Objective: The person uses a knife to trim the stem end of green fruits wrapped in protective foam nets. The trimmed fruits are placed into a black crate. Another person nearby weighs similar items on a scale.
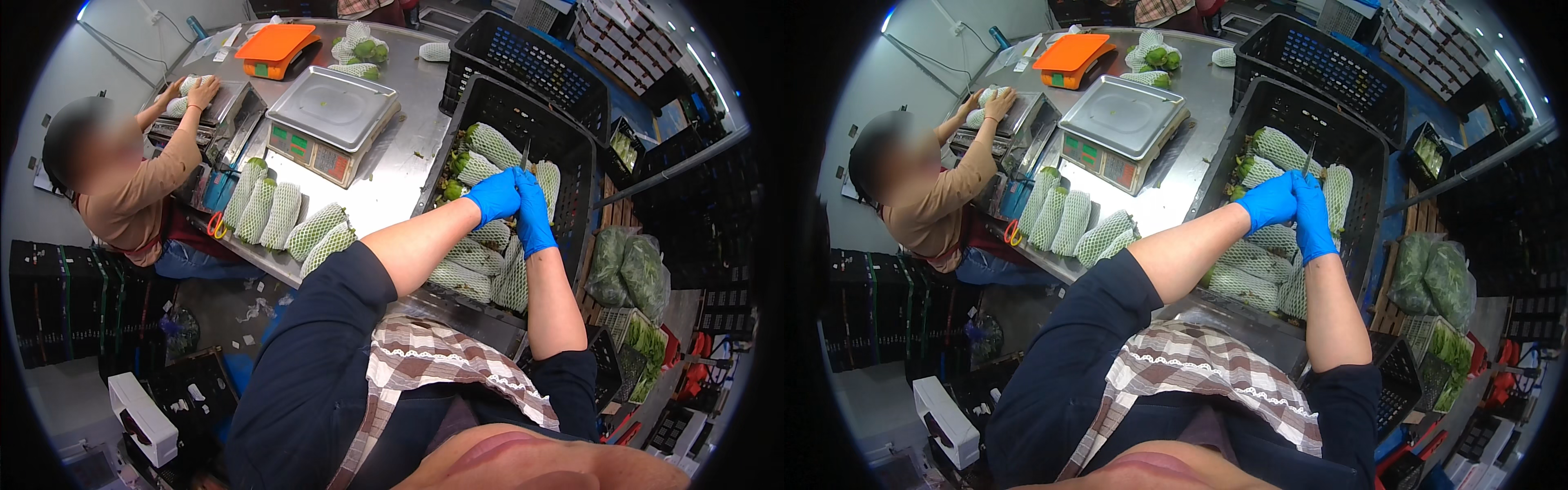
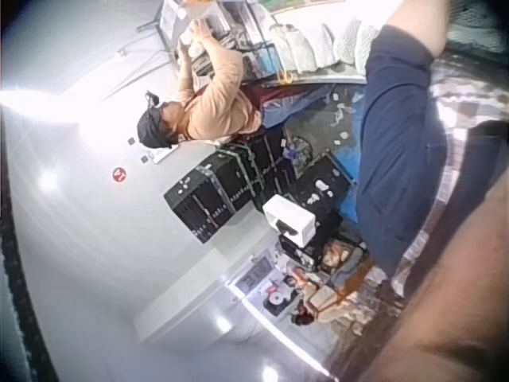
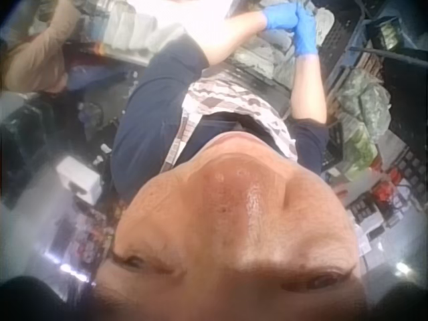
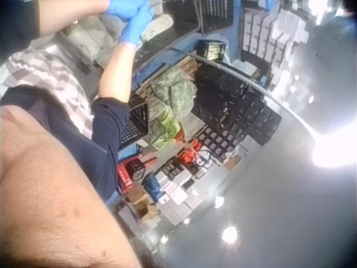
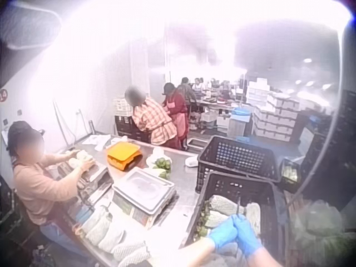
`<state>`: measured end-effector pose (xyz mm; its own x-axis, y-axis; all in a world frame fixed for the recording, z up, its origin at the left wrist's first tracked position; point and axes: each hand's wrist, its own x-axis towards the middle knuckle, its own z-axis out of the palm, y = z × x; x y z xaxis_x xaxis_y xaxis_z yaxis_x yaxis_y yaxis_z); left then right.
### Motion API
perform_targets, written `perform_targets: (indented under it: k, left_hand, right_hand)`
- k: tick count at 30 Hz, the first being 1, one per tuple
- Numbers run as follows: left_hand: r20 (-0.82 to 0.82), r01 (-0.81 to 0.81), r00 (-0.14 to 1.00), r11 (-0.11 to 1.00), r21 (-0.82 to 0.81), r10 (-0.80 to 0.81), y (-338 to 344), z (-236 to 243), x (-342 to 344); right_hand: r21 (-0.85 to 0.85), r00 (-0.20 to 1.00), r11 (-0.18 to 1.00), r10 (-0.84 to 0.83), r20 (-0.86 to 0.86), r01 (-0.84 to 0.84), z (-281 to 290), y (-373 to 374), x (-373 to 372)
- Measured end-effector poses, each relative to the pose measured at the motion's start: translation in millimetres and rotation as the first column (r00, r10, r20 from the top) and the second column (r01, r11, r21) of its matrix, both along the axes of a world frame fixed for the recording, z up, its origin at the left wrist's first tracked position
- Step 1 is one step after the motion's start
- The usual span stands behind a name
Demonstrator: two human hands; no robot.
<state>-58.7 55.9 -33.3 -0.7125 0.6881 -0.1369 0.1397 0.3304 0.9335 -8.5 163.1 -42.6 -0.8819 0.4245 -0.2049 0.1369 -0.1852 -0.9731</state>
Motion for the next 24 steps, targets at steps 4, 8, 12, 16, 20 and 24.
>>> perform_targets:
  k: [4, 8, 12, 16, 20, 24]
  left_hand:
    - [-0.008, -0.001, 1.000, 1.000, -0.002, 0.001, -1.7, 4.4, 1.8]
    - [-0.026, -0.002, 1.000, 1.000, -0.026, 0.001, -4.7, 11.3, 3.7]
    - [-0.033, 0.013, 0.999, 0.998, -0.054, -0.015, -7.8, 16.6, 4.6]
    - [-0.053, 0.017, 0.998, 0.999, -0.051, -0.020, -7.8, 16.1, 4.8]
    - [-0.053, -0.016, 0.998, 0.999, -0.047, 0.014, -5.9, 15.3, 4.8]
    - [-0.037, -0.034, 0.999, 0.999, -0.024, 0.033, -3.6, 11.3, 4.2]
  right_hand:
    - [0.003, 1.000, 1.000, 0.000, 0.018, 0.000, 5.0, -2.2, 0.9]
    - [0.015, 1.000, 1.000, 0.004, 0.014, -0.005, 2.3, -0.1, 0.2]
    - [0.020, 1.000, 1.000, 0.010, 0.020, -0.010, 0.7, 1.1, 0.1]
    - [0.037, 0.998, 0.998, 0.044, 0.039, -0.045, -8.3, 9.2, -1.8]
    - [0.041, 0.999, 0.998, 0.046, 0.028, -0.047, -9.0, 8.7, -2.3]
    - [0.038, 0.999, 0.998, 0.044, 0.030, -0.045, -8.3, 8.2, -1.6]
